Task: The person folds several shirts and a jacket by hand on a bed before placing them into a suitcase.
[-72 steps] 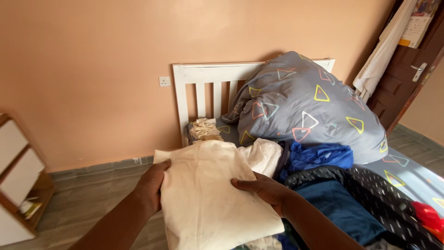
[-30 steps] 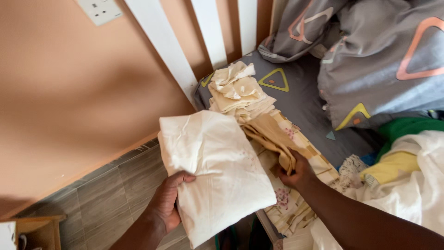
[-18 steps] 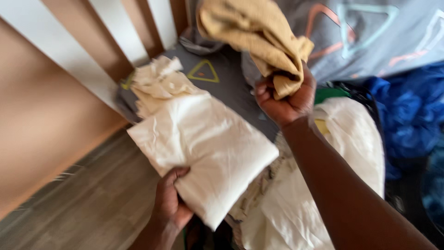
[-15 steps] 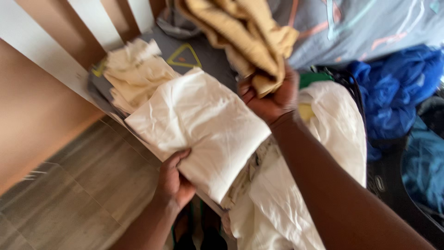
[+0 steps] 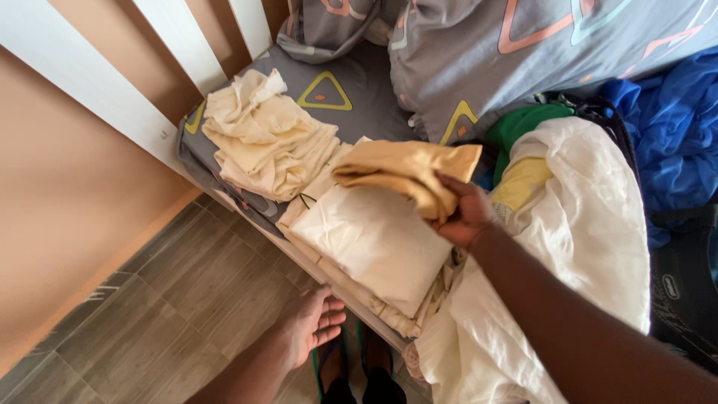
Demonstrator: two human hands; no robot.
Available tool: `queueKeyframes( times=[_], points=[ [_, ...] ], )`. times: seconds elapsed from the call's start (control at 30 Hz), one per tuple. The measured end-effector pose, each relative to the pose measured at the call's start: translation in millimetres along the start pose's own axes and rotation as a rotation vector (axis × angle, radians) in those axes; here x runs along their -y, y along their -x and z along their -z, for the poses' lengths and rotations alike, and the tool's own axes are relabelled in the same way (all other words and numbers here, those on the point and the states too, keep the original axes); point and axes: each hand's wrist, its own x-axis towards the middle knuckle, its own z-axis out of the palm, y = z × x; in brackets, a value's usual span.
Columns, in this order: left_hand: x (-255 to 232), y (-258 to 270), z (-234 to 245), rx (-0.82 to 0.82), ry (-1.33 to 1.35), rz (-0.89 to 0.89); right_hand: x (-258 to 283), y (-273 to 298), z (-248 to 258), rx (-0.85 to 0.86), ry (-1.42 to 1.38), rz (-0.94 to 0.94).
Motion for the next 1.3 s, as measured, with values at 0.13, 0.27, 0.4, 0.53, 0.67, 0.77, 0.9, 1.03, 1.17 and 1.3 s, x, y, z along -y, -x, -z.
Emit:
queueKeyframes(
  times=[0.13, 0.27, 0.4, 0.53, 0.67, 0.77, 0.9, 1.03, 1.17, 1.3],
  points=[
    [10, 6, 19, -0.026, 0.05, 0.005, 41, -31, 16, -0.121, 0.14, 0.014],
    [22, 11, 29, -0.036, 0.001, 0.007, 52, -39, 60, -0.289, 0.074, 0.058],
    [25, -1, 17, -0.044, -0.037, 0.076, 57, -56, 94, -0.23, -0.231, 0.143],
    [16, 2, -19, 0.05, -0.123, 0.014, 42, -58, 97, -0.519, 0.469, -0.085],
    [-25, 31, -92, 0.183, -0.204, -0.082, 22, 8, 87, -0.05, 0.195, 0.022],
    [-52, 65, -169, 0.371, -0.213, -0.172, 11, 104, 65, 0.033, 0.048, 0.073],
    [-57, 124, -278, 0.521, -0.362, -0.285, 40, 230, 72, 0.048, -0.079, 0.287],
    [-26, 174, -381, 0.604, -0.488, -0.326, 92, 336, 142, -0.052, -0.312, 0.554],
    [21, 197, -488, 0.704, -0.407, -0.358, 141, 429, 243, -0.055, -0.349, 0.7],
    [88, 212, -576, 0.75, -0.368, -0.345, 169, 519, 345, -0.202, -0.348, 0.748]
  ],
)
